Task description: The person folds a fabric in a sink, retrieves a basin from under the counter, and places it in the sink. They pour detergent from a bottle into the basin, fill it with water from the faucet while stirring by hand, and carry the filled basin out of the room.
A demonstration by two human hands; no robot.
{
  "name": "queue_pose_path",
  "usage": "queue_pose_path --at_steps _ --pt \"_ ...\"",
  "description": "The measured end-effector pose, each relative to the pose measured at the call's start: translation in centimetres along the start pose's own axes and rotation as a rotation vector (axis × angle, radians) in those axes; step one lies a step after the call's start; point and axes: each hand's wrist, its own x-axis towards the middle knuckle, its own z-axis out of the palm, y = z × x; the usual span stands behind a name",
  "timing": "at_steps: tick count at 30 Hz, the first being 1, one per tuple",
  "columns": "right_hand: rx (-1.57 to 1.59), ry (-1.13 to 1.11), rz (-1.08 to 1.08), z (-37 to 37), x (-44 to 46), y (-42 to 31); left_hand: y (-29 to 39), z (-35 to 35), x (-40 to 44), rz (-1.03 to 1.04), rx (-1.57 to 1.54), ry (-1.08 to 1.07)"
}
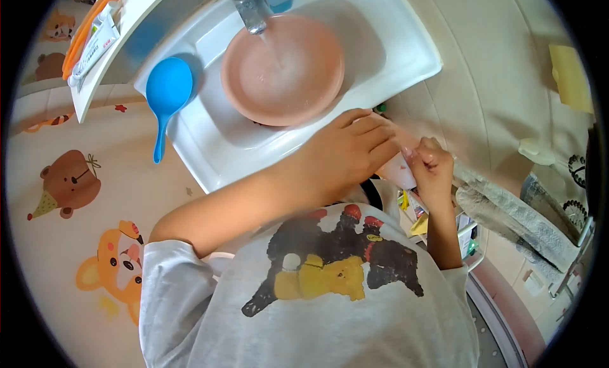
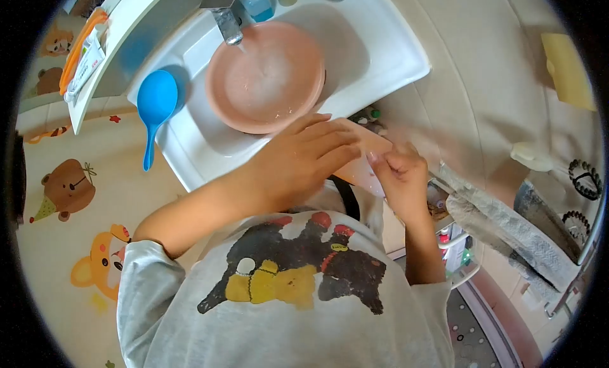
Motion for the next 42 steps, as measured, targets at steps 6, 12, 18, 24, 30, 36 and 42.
queue_pose_path --at_steps 6,12,18,24,30,36,42 --pt "-0.073 0.061 0.002 0.1 -3.3 1.6 1.4 2.9 -0.6 -0.310 0.196 -0.237" --pt "-0.136 0.085 0.080 0.6 -6.0 3.8 2.2 3.7 -0.1 -0.149 0.261 -0.432" --pt "-0.122 0.158 0.069 1.7 -7.6 5.2 2.6 7.1 0.0 -0.145 0.258 -0.628" --pt "-0.105 0.215 0.106 2.7 -8.5 7.0 3.2 7.3 0.1 -0.279 0.199 -0.476" --pt "-0.077 0.281 0.175 4.0 -8.8 8.0 2.0 10.0 -1.0 -0.190 0.353 -0.497" --pt "-0.126 0.284 0.152 5.0 -8.8 9.7 0.1 12.6 -1.7 -0.180 0.253 -0.603" --pt "-0.196 0.266 0.334 6.3 -8.3 15.2 -3.4 15.1 -3.2 -0.286 0.002 -0.372"
